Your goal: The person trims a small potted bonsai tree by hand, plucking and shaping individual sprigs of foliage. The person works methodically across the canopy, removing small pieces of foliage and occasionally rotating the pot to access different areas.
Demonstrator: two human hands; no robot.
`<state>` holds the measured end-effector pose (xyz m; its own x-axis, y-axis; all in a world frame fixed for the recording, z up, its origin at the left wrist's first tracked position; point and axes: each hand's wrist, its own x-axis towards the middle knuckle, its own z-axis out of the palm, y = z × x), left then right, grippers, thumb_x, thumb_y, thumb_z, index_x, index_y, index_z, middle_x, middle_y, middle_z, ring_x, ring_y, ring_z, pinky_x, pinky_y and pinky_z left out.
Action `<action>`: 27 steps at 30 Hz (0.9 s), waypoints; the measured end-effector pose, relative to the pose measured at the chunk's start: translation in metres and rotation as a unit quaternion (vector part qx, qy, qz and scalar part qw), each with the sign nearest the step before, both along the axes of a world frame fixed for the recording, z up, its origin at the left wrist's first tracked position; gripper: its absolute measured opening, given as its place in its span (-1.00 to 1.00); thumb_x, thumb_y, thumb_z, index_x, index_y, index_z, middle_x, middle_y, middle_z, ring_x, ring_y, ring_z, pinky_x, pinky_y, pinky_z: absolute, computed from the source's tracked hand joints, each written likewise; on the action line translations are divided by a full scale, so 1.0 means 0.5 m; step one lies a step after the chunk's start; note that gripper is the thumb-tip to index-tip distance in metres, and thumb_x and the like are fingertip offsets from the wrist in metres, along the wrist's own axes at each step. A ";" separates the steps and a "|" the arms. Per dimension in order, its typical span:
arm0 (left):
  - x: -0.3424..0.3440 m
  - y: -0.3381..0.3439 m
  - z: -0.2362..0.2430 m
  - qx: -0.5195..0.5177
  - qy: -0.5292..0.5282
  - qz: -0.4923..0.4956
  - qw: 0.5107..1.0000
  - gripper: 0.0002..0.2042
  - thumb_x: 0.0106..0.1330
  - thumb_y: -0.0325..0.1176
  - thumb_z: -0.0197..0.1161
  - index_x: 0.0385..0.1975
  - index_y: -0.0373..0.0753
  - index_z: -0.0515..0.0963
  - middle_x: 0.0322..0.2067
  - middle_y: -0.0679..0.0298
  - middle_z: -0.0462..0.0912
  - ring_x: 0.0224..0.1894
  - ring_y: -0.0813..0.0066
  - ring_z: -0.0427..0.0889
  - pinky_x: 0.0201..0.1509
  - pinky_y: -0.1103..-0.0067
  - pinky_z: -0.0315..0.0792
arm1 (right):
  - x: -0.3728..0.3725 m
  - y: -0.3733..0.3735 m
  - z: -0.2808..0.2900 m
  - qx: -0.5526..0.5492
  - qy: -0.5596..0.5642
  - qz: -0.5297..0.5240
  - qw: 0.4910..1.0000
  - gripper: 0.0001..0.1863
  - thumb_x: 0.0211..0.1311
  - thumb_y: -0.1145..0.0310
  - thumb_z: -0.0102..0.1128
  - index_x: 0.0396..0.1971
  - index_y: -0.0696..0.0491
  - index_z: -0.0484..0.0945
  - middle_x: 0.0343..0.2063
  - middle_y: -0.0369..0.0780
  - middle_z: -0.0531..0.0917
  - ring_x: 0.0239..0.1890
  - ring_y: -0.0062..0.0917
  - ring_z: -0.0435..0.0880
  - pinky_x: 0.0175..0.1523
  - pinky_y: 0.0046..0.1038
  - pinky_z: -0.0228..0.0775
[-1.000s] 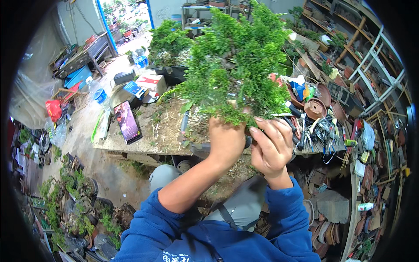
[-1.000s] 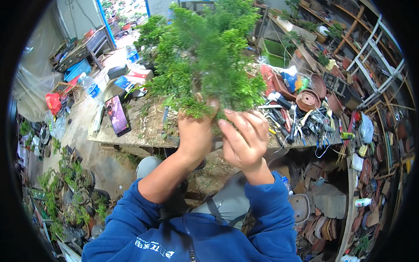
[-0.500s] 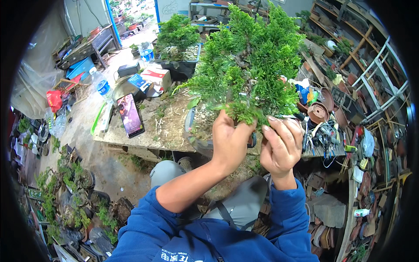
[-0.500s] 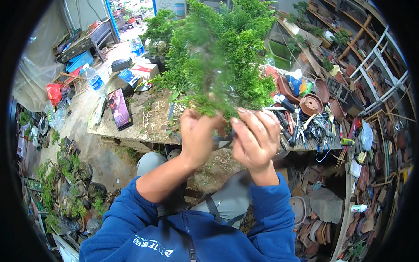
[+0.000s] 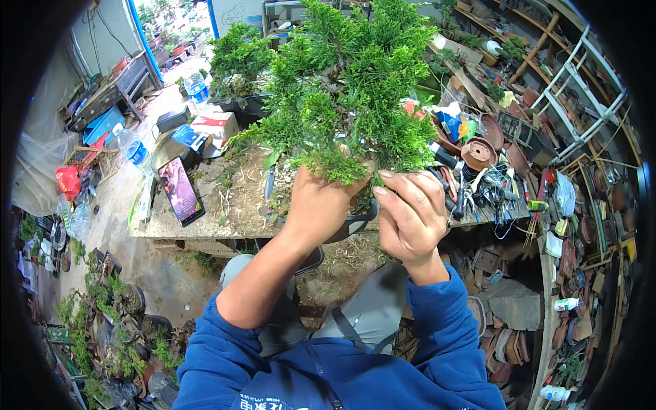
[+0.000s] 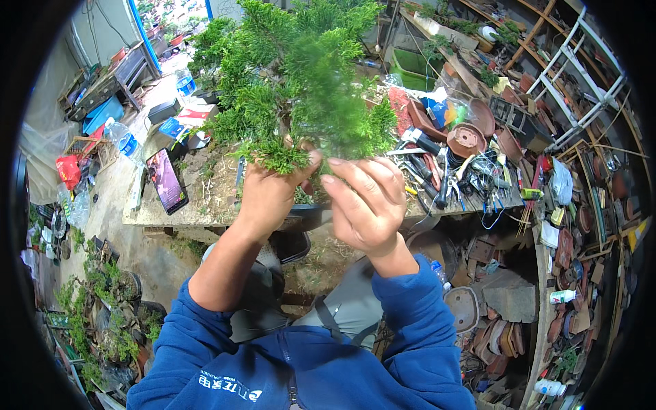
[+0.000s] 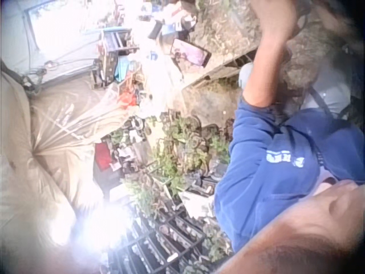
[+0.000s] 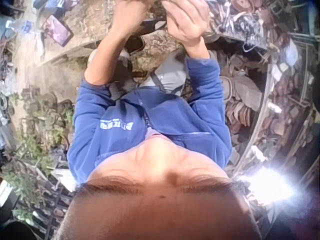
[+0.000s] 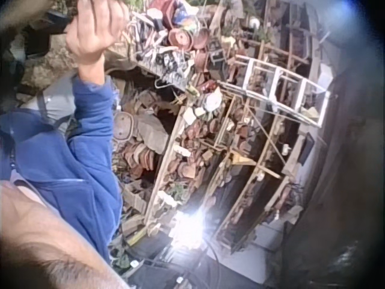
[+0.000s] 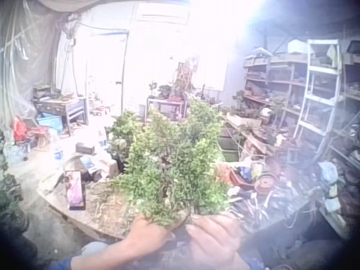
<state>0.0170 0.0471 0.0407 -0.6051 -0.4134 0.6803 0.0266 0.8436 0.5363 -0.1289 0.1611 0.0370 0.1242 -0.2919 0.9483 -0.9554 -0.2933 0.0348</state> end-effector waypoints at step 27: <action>0.097 -0.010 -0.017 0.429 0.027 -0.181 0.884 -0.86 0.45 -0.43 0.31 -0.38 -0.31 0.62 -0.46 0.30 0.69 -0.45 0.63 0.59 -0.34 0.63 0.46 | -0.077 0.053 -0.004 -0.042 -0.094 -0.100 0.990 -0.70 0.05 0.71 0.35 -0.17 0.19 0.72 -0.19 -0.10 0.78 -0.11 -0.19 0.72 0.08 -0.22 0.57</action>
